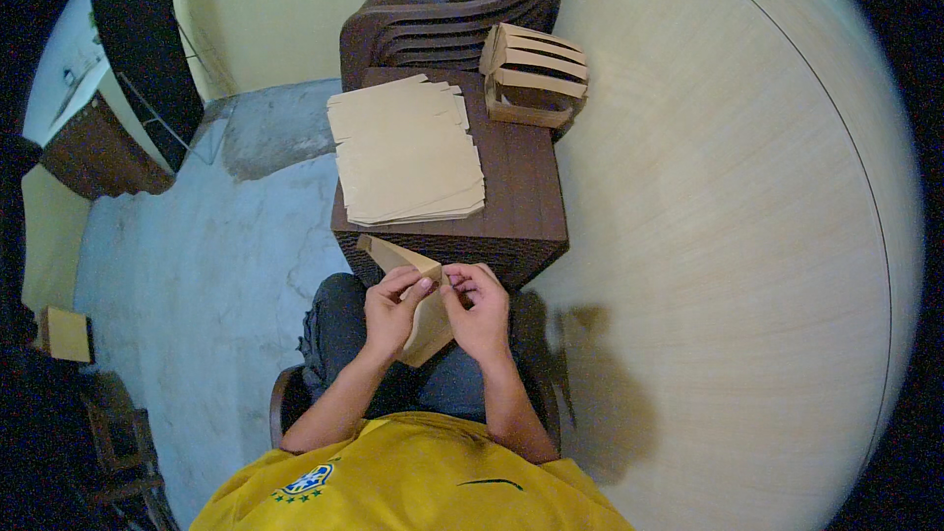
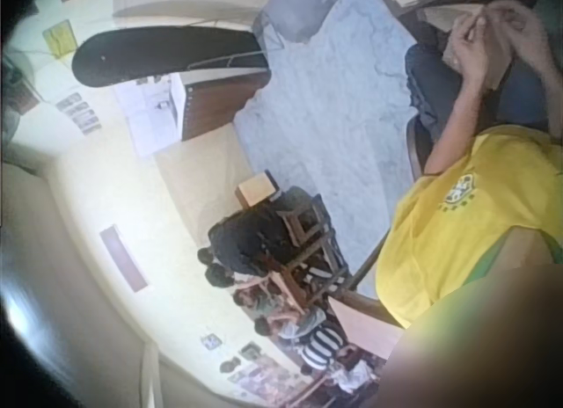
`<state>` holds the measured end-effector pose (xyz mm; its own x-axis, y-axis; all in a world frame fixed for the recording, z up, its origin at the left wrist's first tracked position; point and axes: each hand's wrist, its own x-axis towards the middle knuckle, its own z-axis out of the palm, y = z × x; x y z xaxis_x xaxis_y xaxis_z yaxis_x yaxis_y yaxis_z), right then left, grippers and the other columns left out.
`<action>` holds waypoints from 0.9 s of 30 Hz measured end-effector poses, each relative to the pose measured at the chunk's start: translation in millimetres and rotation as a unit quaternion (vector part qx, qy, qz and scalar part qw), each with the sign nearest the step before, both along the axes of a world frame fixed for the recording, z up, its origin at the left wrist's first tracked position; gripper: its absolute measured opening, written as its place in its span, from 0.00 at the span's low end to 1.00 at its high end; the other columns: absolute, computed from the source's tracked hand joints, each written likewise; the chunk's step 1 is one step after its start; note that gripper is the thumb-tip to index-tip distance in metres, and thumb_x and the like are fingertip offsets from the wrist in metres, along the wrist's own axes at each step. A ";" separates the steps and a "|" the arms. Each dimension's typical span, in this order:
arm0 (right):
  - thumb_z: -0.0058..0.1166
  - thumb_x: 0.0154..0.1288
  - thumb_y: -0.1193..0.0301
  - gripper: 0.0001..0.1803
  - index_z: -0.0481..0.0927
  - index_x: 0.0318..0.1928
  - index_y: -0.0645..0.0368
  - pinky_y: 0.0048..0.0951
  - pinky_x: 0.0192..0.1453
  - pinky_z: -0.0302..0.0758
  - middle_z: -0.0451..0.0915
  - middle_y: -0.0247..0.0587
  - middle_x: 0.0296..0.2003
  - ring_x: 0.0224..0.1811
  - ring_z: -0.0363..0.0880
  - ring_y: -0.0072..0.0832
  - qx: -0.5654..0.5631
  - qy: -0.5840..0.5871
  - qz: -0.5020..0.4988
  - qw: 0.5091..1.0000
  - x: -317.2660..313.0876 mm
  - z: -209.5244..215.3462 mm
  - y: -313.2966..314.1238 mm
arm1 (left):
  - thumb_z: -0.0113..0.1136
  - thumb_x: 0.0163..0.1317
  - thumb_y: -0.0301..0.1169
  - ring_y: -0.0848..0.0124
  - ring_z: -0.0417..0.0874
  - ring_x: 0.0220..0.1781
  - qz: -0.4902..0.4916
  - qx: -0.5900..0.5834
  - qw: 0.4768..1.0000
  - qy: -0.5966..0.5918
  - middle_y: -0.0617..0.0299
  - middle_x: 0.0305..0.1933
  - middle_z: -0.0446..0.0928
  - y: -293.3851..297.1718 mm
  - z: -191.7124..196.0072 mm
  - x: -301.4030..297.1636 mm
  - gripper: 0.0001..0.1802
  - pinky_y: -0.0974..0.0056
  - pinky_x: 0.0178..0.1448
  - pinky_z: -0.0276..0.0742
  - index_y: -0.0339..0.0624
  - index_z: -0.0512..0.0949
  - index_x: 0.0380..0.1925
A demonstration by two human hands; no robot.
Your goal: The person assembles flat cardboard pieces into small boxes by folding and tucking flaps. They handle multiple pieces, aligning edges and securing tabs to form the box shape, then place finished boxes on a stack nearby.
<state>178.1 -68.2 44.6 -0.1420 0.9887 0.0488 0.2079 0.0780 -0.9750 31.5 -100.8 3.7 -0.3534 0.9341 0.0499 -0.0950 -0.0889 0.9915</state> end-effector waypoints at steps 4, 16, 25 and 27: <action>0.63 0.71 0.86 0.17 0.84 0.58 0.64 0.20 0.52 0.81 0.86 0.34 0.44 0.46 0.82 0.17 0.008 0.016 0.003 1.000 -2.1 -0.4 2.7 | 0.70 0.74 0.25 0.71 0.85 0.51 -0.004 0.014 0.997 -0.080 0.55 0.47 0.85 -1.3 -6.2 12.3 0.10 0.68 0.55 0.82 0.28 0.88 0.49; 0.70 0.69 0.84 0.20 0.82 0.58 0.64 0.27 0.53 0.83 0.89 0.39 0.44 0.48 0.86 0.22 -0.046 0.056 -0.037 0.997 -4.9 9.2 -1.1 | 0.71 0.72 0.25 0.69 0.85 0.48 -0.005 -0.016 0.999 0.037 0.56 0.46 0.86 -5.7 4.0 8.8 0.09 0.66 0.54 0.79 0.29 0.89 0.47; 0.72 0.67 0.84 0.23 0.77 0.58 0.64 0.27 0.52 0.86 0.91 0.45 0.44 0.46 0.89 0.25 -0.021 0.068 -0.106 0.992 -12.8 10.7 -6.9 | 0.73 0.71 0.26 0.69 0.87 0.45 -0.026 0.009 0.998 0.055 0.55 0.43 0.88 -3.7 9.0 1.7 0.09 0.65 0.52 0.81 0.30 0.90 0.46; 0.72 0.67 0.84 0.23 0.76 0.58 0.64 0.26 0.51 0.86 0.91 0.46 0.44 0.46 0.89 0.25 -0.011 0.081 -0.107 0.991 -13.2 7.1 -7.6 | 0.73 0.71 0.26 0.70 0.87 0.45 -0.030 0.007 0.998 0.048 0.55 0.43 0.88 -3.6 8.8 1.4 0.09 0.65 0.51 0.81 0.30 0.90 0.45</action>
